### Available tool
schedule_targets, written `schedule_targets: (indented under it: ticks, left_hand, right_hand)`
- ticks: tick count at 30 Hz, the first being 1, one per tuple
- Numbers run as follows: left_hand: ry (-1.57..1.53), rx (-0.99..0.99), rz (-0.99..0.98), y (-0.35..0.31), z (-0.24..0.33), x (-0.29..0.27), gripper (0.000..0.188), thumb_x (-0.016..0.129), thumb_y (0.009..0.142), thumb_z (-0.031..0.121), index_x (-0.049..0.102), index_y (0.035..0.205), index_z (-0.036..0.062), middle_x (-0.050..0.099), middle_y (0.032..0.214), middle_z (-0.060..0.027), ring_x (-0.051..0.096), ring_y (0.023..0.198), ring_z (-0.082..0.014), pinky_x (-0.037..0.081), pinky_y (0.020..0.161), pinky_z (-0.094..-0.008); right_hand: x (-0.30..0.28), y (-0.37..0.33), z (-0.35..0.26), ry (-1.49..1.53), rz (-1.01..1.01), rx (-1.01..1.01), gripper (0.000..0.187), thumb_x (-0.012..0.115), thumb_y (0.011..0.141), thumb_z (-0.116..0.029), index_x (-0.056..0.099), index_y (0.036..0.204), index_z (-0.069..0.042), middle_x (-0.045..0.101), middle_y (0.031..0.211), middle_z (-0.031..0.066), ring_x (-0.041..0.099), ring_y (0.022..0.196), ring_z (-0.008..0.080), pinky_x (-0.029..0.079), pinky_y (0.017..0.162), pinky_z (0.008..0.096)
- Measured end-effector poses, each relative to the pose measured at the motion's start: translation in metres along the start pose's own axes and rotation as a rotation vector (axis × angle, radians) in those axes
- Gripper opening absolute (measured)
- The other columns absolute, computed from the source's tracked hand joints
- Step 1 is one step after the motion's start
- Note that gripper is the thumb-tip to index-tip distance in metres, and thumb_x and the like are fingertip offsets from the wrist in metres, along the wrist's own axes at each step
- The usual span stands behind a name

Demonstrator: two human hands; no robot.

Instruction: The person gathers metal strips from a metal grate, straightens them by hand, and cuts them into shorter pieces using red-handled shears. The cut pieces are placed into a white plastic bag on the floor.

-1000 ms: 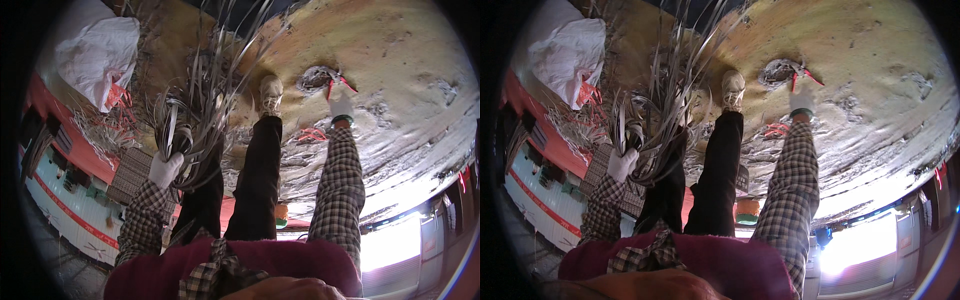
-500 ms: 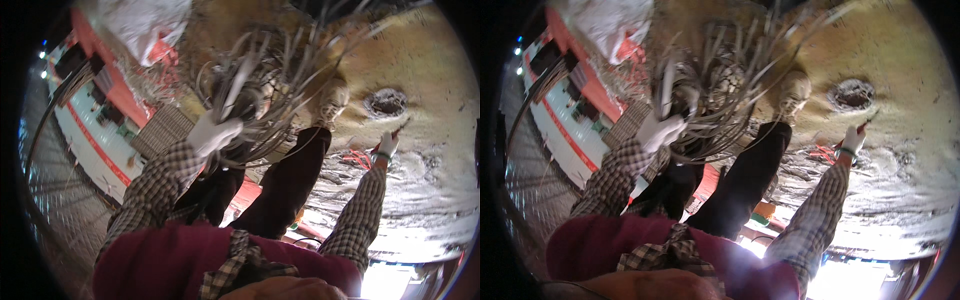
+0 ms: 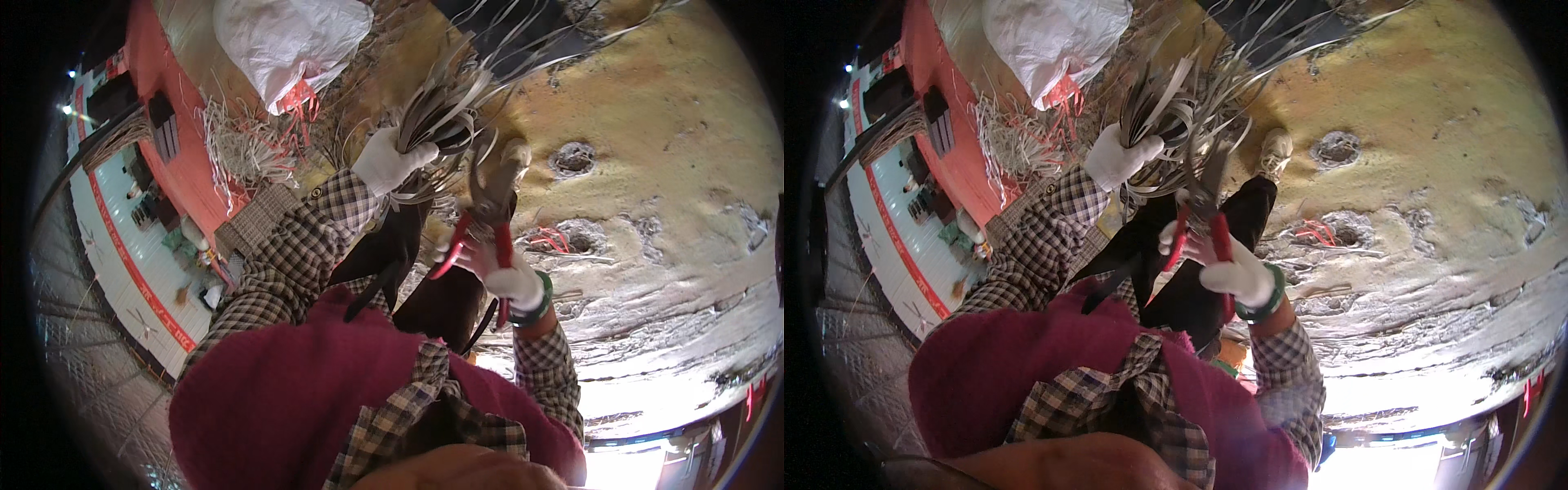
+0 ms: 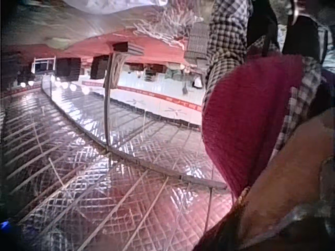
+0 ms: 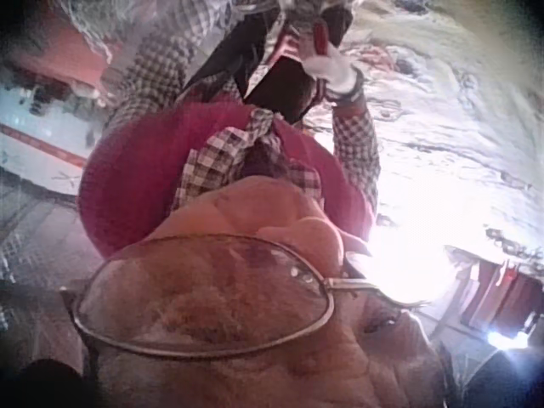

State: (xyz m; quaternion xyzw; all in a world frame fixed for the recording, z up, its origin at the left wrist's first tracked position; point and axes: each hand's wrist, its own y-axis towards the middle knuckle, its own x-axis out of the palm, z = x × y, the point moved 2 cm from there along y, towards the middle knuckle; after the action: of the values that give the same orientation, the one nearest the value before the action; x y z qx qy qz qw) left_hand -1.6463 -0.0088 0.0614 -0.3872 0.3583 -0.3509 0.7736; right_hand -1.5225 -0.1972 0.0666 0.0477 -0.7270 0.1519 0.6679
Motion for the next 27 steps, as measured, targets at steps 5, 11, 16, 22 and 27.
schedule_targets:
  ticks: [5,11,16,22,27]
  left_hand:
    - [-0.068,0.087,-0.008,-0.034,0.006,-0.004,0.029,0.065,0.083,0.021,0.062,0.103,-0.0002,0.066,0.087,-0.0073,0.058,0.075,-0.0109,0.047,0.072,-0.0267]
    - [0.004,0.185,-0.002,-0.057,0.004,-0.013,0.028,0.067,0.082,0.021,0.063,0.099,-0.0005,0.064,0.078,-0.005,0.056,0.073,-0.0095,0.045,0.069,-0.0277]
    - [0.092,0.335,-0.063,-0.079,0.009,-0.019,0.03,0.067,0.082,0.019,0.061,0.105,0.0011,0.066,0.084,-0.0059,0.057,0.078,-0.0108,0.046,0.075,-0.0281]
    - [0.076,0.328,-0.203,-0.11,0.015,-0.02,0.037,0.069,0.08,0.014,0.056,0.112,0.0011,0.064,0.093,-0.0046,0.057,0.084,-0.0096,0.046,0.078,-0.0274]
    - [0.151,0.494,-0.25,-0.126,0.021,-0.02,0.028,0.067,0.078,0.003,0.059,0.104,0.0011,0.063,0.087,-0.0046,0.056,0.081,-0.0099,0.045,0.076,-0.026]
  right_hand:
    - [0.03,0.003,-0.001,-0.016,0.102,0.124,0.061,0.058,0.07,-0.013,0.039,0.126,0.004,0.049,0.119,0.0106,0.047,0.114,0.021,0.035,0.1,0.0361]
    - [0.064,0.0,0.002,0.027,0.085,0.112,0.061,0.056,0.068,-0.01,0.039,0.125,0.005,0.05,0.119,0.0127,0.049,0.113,0.0223,0.036,0.099,0.0366]
    - [0.087,-0.009,-0.004,0.028,0.133,0.088,0.065,0.056,0.065,-0.008,0.039,0.125,0.005,0.051,0.119,0.0155,0.049,0.113,0.025,0.036,0.1,0.038]
    - [0.118,-0.029,-0.008,0.008,0.149,0.059,0.066,0.051,0.062,-0.005,0.038,0.126,0.006,0.052,0.117,0.0166,0.05,0.111,0.0259,0.035,0.1,0.0393]
    - [0.145,-0.049,-0.004,-0.108,0.206,0.101,0.062,0.055,0.07,-0.003,0.037,0.129,0.001,0.055,0.104,0.0098,0.054,0.096,0.0185,0.042,0.089,0.0336]
